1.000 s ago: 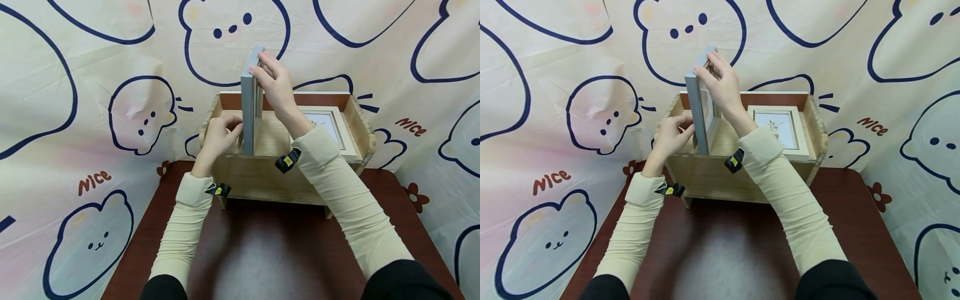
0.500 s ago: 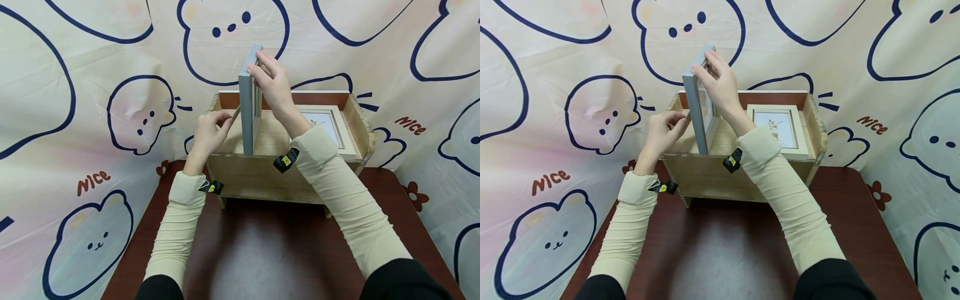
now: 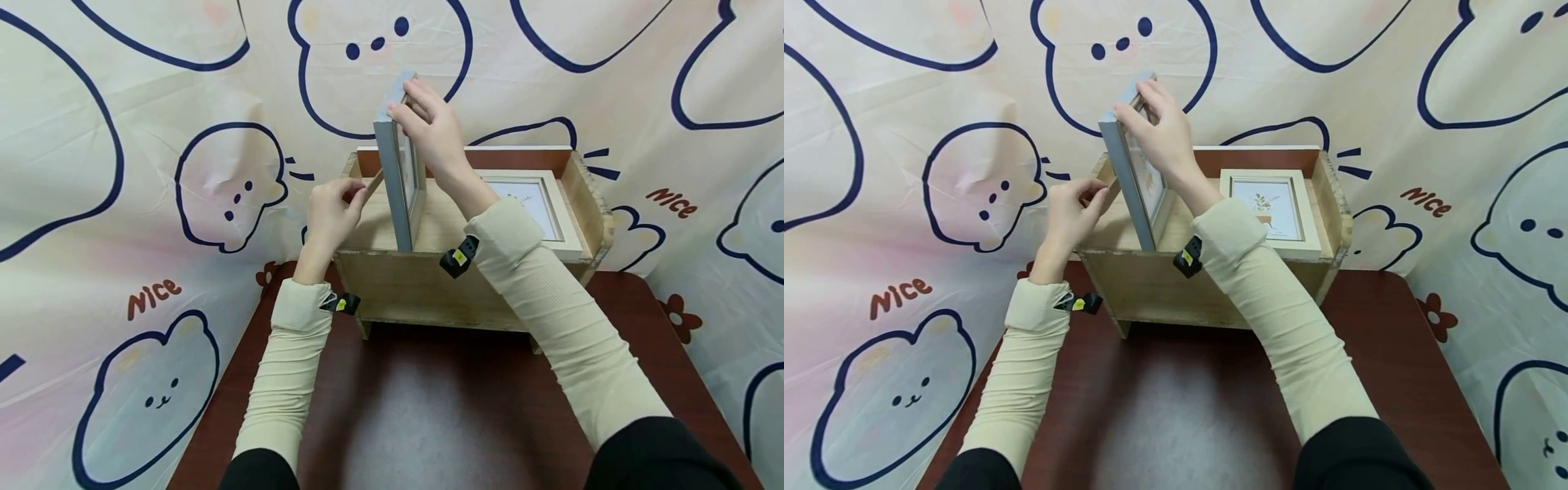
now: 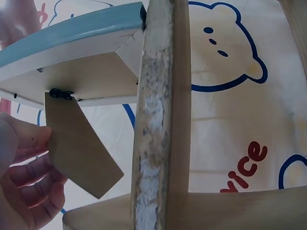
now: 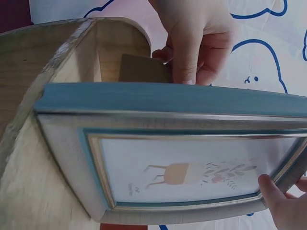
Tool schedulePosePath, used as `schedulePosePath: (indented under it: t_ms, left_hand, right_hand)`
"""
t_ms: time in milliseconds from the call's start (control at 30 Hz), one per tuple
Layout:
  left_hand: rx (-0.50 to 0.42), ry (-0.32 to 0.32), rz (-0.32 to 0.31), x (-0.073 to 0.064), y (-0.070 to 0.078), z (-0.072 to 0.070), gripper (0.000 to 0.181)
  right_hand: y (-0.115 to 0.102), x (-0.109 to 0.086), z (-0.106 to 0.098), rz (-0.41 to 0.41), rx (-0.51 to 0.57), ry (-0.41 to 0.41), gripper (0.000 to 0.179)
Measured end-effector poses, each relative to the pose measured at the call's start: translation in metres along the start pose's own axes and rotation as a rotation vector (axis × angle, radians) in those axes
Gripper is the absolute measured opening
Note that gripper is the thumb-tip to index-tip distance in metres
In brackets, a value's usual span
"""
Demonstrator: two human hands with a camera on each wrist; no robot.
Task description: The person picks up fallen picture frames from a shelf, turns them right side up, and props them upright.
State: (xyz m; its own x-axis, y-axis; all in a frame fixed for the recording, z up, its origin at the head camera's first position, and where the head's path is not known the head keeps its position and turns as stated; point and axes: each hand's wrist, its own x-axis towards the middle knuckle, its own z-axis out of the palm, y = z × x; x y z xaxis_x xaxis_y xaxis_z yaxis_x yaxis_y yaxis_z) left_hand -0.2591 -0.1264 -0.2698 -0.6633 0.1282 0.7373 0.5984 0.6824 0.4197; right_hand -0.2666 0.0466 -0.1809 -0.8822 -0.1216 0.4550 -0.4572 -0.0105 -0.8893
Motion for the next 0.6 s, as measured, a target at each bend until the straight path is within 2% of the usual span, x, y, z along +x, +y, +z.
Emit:
schedulePosePath:
  t_ms: [100, 367, 500, 600]
  left_hand:
    - [-0.002, -0.001, 0.001, -0.001, -0.002, -0.001, 0.012]
    - [0.06, 0.018, 0.03, -0.007, -0.005, 0.002, 0.011]
    - [0.125, 0.043, 0.03, -0.01, -0.005, 0.004, 0.01]
    - [0.138, 0.056, -0.009, -0.014, -0.006, 0.006, 0.011]
  right_hand:
    - [-0.002, 0.002, 0.004, 0.007, -0.058, -0.027, 0.056]
    - [-0.005, 0.008, 0.013, -0.006, -0.281, -0.056, 0.056]
    - [-0.004, 0.009, 0.016, 0.0, -0.305, -0.073, 0.056]
    - [-0.004, 0.01, 0.019, 0.011, -0.313, -0.091, 0.057]
